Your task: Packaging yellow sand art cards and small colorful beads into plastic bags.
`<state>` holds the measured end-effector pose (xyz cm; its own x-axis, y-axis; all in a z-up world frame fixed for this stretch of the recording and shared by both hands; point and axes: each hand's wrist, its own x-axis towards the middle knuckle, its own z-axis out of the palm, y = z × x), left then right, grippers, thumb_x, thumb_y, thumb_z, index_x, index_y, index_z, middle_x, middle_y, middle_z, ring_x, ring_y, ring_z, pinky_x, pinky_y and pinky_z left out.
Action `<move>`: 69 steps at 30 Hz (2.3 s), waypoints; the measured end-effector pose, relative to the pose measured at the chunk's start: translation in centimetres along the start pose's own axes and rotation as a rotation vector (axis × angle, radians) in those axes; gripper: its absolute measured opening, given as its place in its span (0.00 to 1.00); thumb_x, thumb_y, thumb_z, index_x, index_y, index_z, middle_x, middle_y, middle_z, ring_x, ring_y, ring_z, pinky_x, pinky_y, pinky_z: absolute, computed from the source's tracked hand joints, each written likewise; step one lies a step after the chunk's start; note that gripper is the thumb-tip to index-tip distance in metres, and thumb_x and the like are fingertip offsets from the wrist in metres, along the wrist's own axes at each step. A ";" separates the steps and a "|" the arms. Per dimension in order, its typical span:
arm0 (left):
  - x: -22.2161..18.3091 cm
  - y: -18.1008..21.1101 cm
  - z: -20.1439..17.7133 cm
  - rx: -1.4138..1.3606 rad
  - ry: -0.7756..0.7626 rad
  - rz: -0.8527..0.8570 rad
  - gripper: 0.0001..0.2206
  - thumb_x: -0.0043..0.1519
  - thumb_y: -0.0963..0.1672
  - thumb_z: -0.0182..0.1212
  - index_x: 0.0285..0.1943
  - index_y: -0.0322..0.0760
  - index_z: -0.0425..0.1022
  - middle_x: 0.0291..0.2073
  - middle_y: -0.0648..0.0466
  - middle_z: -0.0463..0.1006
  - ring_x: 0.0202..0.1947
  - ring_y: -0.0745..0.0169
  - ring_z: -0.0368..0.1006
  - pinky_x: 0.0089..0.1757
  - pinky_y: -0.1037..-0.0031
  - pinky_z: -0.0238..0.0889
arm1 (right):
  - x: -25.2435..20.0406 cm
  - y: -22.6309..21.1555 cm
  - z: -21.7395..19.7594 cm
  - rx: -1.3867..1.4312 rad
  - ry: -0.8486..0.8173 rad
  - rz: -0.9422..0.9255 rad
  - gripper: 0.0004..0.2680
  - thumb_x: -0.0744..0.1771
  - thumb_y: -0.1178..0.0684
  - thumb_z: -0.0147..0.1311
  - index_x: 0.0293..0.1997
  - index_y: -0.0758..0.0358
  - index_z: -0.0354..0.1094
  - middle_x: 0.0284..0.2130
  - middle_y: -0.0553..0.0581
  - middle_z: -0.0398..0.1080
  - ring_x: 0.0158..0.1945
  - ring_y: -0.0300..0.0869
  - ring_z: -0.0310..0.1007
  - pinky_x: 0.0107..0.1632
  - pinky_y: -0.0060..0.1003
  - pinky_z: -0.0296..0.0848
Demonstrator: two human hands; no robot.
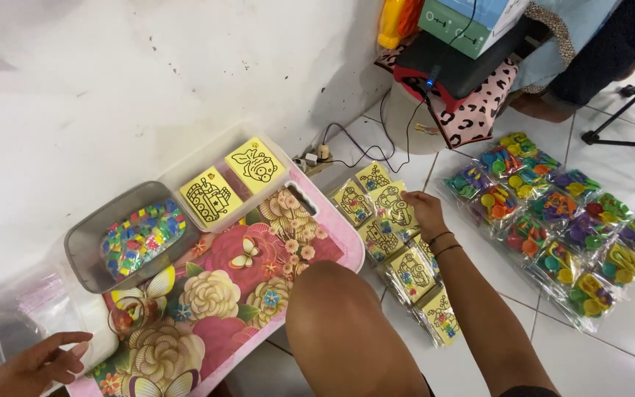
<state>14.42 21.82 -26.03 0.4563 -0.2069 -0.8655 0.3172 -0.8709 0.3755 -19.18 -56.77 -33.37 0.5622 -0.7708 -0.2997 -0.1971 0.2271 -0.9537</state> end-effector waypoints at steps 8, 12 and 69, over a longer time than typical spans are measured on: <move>2.0 -1.4 -1.0 -0.218 -0.111 0.032 0.22 0.66 0.37 0.57 0.71 0.34 0.72 0.40 0.33 0.75 0.44 0.39 0.75 0.45 0.54 0.63 | 5.0 3.5 5.6 -0.456 0.056 -0.026 0.10 0.66 0.48 0.61 0.42 0.64 0.80 0.24 0.53 0.73 0.28 0.39 0.68 0.37 0.33 0.69; 2.0 -1.5 1.1 0.030 0.224 0.151 0.17 0.60 0.41 0.67 0.59 0.35 0.87 0.26 0.37 0.88 0.30 0.51 0.83 0.35 0.67 0.69 | 8.1 5.5 8.3 -0.653 0.004 -0.014 0.10 0.66 0.45 0.60 0.39 0.59 0.79 0.35 0.55 0.78 0.39 0.43 0.76 0.47 0.37 0.75; -13.1 7.3 6.2 0.086 0.680 0.375 0.16 0.61 0.50 0.62 0.56 0.44 0.81 0.48 0.43 0.83 0.55 0.40 0.75 0.53 0.55 0.68 | -26.6 -27.0 38.0 -1.489 -1.289 -0.863 0.18 0.66 0.34 0.51 0.45 0.59 0.76 0.39 0.71 0.77 0.45 0.63 0.79 0.47 0.53 0.78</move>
<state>5.61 15.43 -13.96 0.9384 -0.1994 -0.2823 -0.0112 -0.8340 0.5517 1.67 -19.78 -0.53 0.7973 0.4743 -0.3733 0.3817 -0.8753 -0.2969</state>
